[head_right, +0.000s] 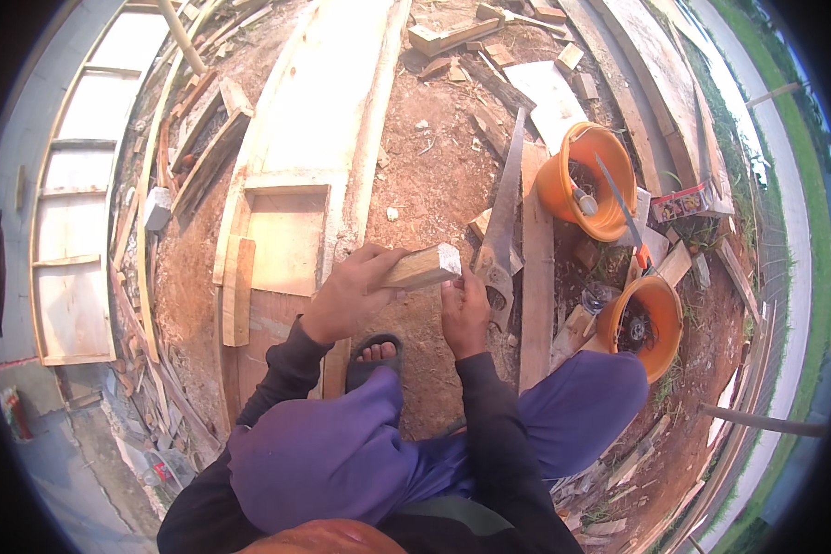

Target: The person uses a hand saw to cut a wooden plank, then uses a hammer to drive nails into the wood to assemble a frame. The person handles wooden planks, nails, a saw, and a hammer during the process.

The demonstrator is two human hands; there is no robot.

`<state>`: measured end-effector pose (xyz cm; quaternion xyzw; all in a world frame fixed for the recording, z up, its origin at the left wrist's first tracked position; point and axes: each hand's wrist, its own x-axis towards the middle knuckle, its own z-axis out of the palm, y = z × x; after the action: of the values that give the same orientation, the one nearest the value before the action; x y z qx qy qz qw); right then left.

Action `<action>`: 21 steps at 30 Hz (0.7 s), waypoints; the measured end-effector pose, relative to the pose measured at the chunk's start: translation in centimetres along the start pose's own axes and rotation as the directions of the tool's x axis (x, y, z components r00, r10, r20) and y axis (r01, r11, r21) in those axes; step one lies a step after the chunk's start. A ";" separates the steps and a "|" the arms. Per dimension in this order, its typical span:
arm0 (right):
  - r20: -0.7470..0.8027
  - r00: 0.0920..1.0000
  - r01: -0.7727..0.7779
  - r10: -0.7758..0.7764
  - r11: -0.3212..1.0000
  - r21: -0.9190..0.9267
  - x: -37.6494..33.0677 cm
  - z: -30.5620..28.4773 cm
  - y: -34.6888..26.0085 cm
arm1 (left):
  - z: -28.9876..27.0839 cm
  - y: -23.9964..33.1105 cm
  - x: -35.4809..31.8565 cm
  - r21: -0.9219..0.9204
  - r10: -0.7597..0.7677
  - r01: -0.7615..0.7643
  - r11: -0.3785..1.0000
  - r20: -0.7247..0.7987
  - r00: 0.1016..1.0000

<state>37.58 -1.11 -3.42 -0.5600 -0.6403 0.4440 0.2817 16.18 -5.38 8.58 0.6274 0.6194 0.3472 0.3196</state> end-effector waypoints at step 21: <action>-0.142 0.990 0.063 -0.009 0.923 0.379 -2.7 -6.1 -6.5 | 4.0 -0.9 -2.1 0.464 0.073 -0.107 0.879 0.090 0.993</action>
<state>40.37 -2.08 5.39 -0.5116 -0.5308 0.5151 0.4372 19.06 -7.32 5.52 0.7258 0.6434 0.1800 0.1639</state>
